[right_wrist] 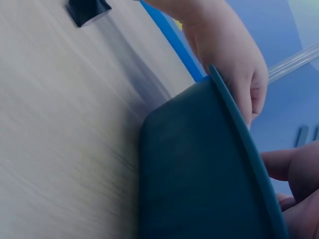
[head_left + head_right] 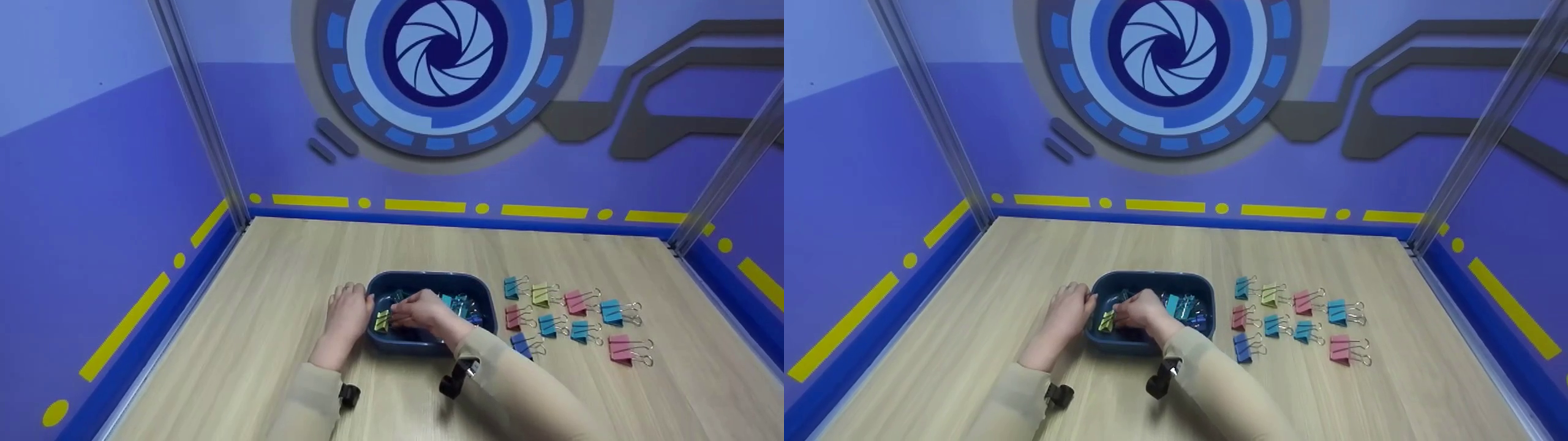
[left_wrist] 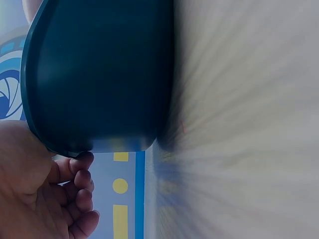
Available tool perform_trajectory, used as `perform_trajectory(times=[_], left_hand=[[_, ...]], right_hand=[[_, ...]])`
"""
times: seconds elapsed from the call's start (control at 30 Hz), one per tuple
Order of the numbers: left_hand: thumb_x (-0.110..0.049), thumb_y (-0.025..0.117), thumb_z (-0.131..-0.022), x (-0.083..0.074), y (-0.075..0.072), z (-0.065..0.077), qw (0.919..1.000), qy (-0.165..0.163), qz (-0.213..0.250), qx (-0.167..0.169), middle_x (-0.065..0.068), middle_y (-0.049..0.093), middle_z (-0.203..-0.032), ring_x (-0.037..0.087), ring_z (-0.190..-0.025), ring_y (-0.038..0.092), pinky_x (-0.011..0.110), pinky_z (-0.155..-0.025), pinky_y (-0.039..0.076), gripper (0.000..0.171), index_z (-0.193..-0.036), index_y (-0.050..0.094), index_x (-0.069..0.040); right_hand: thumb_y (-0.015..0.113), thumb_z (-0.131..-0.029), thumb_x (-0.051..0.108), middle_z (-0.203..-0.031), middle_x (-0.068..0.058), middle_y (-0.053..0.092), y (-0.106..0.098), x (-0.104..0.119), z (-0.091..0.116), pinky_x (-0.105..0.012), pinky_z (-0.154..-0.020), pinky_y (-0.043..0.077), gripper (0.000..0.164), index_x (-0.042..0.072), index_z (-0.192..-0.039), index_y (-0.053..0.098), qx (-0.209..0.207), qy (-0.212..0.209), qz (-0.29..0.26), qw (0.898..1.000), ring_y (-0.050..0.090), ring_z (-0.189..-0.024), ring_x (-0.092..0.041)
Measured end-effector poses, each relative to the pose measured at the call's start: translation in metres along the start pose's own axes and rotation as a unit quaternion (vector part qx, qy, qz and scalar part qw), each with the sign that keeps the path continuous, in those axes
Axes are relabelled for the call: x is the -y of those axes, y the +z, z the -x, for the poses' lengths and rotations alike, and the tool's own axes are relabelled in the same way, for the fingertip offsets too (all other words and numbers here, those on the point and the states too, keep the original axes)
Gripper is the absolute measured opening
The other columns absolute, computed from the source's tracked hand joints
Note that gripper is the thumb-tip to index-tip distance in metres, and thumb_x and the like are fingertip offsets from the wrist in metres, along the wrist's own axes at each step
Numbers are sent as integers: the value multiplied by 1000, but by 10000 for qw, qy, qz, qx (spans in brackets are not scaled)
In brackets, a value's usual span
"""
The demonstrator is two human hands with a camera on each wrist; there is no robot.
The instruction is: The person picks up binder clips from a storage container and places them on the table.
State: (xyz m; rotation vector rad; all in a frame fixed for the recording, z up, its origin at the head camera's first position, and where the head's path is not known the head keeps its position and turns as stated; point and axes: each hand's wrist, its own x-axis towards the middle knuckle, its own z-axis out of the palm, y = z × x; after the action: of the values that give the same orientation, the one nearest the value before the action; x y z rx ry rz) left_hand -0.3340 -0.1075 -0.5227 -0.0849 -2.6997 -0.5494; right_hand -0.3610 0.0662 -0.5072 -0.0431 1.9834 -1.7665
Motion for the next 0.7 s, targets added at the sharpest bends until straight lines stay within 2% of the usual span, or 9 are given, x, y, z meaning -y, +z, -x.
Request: perform_trajectory(times=[0.13,0.37,0.7], left_hand=[[-24,62,-98,0,-1,0,10000,-24,52,64,17,65,-94,37,-95,60,48,-82,46,24,-97,66,0],[-23,63,-97,1,-3,-1,10000,4,-28,-43,18,66,-95,38,-94,61,49,-81,47,23,-96,66,-1],[-23,63,-97,0,-1,-1,9999,-104,53,84,18,65,-97,37,-96,60,48,-82,46,23,-97,66,0]], right_hand=[[64,-98,2,-109,-29,74,4,-1,-3,-39,-86,61,24,-16,-112,69,-58,77,320,9994,77,-97,-30],[67,-95,3,-98,-23,77,8,-2,-5,-32,-77,62,19,-12,-105,73,-121,-46,790,9968,76,-77,-18],[69,-91,-3,-91,-21,77,4,-2,-2,-35,-77,62,14,-12,-99,75,-80,-52,622,9980,77,-75,-20]])
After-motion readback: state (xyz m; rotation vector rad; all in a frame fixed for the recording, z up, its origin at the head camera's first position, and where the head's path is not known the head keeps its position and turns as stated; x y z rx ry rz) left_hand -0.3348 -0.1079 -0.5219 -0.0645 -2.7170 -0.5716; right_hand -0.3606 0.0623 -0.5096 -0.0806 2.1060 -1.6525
